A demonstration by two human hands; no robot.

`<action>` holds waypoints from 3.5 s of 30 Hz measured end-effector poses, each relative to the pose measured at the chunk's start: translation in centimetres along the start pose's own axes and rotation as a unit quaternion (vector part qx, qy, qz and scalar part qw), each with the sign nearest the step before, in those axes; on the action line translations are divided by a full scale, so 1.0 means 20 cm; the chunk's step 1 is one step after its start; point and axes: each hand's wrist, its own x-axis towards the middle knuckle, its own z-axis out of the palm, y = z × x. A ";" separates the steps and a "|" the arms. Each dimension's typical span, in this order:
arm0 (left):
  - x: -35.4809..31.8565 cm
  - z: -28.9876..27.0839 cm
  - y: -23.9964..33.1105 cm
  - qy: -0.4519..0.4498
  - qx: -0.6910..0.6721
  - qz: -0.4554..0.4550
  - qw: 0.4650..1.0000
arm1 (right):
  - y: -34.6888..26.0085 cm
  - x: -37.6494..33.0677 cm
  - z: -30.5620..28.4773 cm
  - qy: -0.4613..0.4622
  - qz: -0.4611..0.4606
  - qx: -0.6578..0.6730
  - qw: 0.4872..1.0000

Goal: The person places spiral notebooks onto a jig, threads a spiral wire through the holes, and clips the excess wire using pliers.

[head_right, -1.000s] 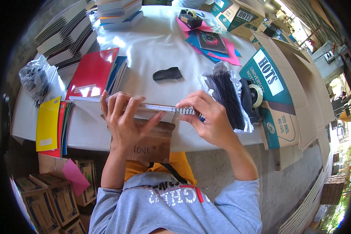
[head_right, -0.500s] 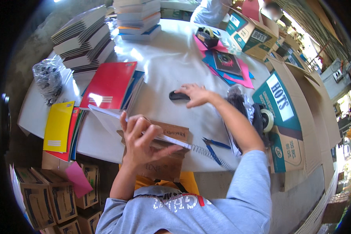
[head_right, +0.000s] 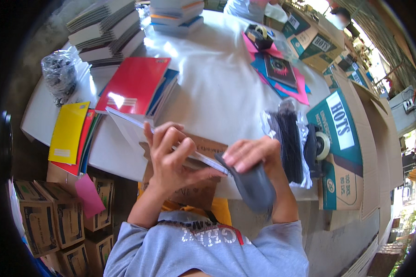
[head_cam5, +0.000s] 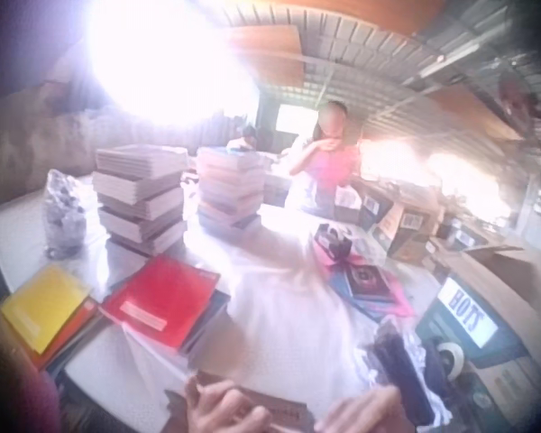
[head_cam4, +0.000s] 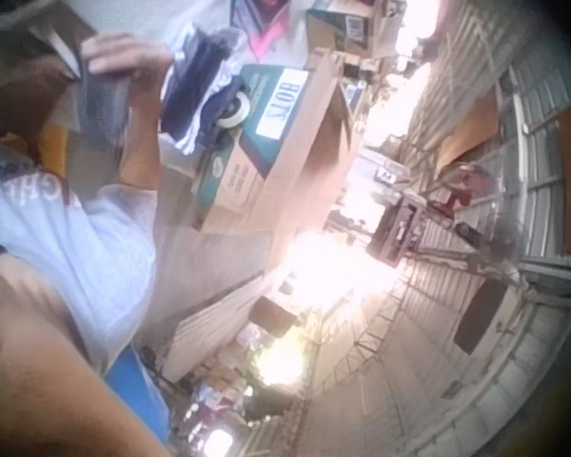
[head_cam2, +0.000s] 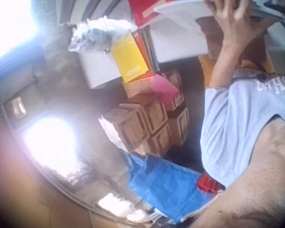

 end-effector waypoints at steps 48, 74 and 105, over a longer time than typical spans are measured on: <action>-0.01 -0.02 -0.02 -0.043 -0.008 0.005 0.999 | -0.08 0.14 0.07 0.064 0.137 -0.540 0.828; 0.10 -0.15 -0.25 0.048 0.138 -0.031 0.989 | -0.02 0.30 0.09 0.010 0.190 -0.237 0.953; 0.03 -0.21 -0.28 0.061 0.065 -0.037 0.995 | 0.19 0.47 0.13 0.109 -0.023 -0.366 0.924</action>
